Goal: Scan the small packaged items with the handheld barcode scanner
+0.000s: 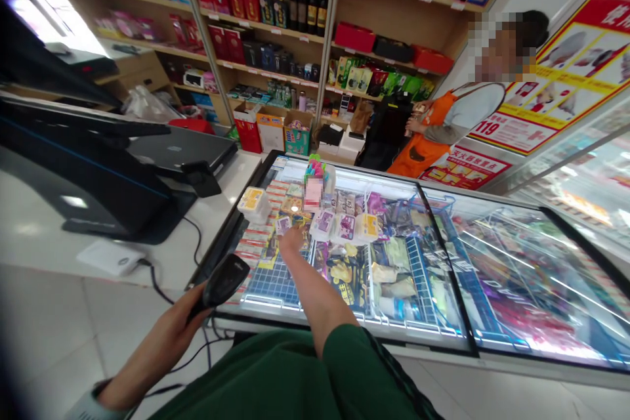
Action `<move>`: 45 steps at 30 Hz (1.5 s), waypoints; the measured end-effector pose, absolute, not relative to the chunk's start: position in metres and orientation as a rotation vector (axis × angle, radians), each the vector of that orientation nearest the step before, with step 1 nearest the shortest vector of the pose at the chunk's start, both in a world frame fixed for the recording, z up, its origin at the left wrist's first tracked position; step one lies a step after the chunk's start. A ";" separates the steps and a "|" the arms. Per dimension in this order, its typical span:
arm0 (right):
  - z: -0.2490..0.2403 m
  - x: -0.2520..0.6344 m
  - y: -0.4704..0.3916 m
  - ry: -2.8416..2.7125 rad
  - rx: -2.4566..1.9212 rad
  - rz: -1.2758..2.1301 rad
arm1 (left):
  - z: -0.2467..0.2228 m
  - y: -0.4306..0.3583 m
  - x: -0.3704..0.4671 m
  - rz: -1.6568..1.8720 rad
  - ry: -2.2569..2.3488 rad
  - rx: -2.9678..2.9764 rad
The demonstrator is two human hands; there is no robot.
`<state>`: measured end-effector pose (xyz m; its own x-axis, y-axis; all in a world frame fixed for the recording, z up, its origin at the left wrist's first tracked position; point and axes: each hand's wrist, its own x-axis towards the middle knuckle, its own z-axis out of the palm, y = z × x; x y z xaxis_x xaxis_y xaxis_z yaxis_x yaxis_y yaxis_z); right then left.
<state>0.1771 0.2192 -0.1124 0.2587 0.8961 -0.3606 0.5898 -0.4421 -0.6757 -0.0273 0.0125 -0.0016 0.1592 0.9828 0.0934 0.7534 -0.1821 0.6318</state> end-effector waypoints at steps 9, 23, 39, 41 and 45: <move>-0.115 0.192 0.199 -1.322 -2.031 1.027 | 0.000 0.014 -0.023 0.729 1.688 1.997; -0.082 0.275 0.121 -0.858 -1.476 1.350 | 0.023 0.045 0.029 0.611 1.429 2.068; -0.068 0.303 0.087 -0.905 -1.364 1.262 | 0.028 0.043 0.067 0.502 1.327 2.131; -0.068 0.303 0.086 -0.895 -1.368 1.256 | 0.027 0.042 0.067 0.506 1.330 2.135; -0.066 0.300 0.085 -0.857 -1.352 1.263 | 0.027 0.041 0.068 0.546 1.344 2.147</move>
